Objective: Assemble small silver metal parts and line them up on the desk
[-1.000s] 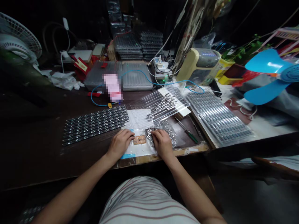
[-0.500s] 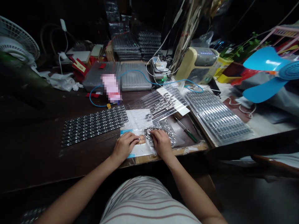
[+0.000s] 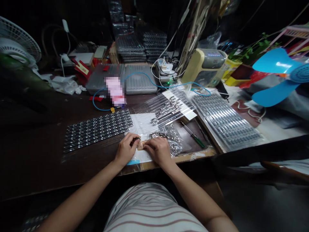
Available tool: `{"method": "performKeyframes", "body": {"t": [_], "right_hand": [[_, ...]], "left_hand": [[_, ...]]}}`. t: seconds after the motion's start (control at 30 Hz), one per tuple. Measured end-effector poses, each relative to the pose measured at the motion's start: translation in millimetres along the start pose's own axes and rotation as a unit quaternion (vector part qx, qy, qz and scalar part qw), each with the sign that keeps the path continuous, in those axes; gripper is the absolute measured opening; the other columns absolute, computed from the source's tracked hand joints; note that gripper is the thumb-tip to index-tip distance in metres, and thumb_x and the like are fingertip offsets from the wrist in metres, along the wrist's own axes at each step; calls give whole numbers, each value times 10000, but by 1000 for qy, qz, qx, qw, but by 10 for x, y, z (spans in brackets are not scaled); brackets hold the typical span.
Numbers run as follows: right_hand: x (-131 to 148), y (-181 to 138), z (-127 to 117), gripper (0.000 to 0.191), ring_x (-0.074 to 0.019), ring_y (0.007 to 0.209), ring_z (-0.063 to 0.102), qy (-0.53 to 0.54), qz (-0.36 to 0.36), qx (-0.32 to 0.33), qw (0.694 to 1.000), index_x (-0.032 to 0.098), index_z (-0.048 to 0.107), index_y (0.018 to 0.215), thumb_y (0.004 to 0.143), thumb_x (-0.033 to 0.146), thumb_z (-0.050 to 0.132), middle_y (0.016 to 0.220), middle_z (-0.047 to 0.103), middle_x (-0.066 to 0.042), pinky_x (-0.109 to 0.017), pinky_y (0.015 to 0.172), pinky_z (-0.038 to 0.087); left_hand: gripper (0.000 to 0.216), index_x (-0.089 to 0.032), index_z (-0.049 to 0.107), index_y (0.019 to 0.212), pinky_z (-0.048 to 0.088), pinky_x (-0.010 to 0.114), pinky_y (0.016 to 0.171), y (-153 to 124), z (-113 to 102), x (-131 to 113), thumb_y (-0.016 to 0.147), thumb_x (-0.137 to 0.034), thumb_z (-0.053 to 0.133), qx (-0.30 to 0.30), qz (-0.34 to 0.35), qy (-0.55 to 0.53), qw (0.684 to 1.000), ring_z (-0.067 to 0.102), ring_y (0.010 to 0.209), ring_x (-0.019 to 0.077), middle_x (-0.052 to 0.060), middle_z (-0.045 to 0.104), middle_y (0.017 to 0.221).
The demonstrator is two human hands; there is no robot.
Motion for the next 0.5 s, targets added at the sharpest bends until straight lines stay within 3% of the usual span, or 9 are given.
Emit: {"method": "performKeyframes", "body": {"t": [0.33, 0.5], "right_hand": [[108, 20, 163, 93, -168, 822, 505, -50, -13, 2, 999, 295, 718, 868, 854, 335, 635, 886, 674, -2, -321, 709, 291], [11, 14, -3, 177, -190, 882, 503, -78, -10, -5, 997, 295, 685, 1032, 875, 286, 603, 995, 650, -32, -327, 718, 329]], "left_hand": [[101, -179, 609, 913, 492, 258, 727, -12, 14, 47, 865, -199, 522, 6, -10, -16, 1000, 597, 872, 165, 45, 613, 920], [110, -181, 619, 915, 494, 250, 704, -24, 17, 65, 853, -191, 528, 5, -23, -25, 999, 602, 854, 160, 44, 615, 918]]}}
Point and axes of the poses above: each hand's wrist, its own y-axis towards the middle knuckle, its own z-axis out of the palm, x = y × z, the point moved 8 cm from there along y, towards the middle knuckle
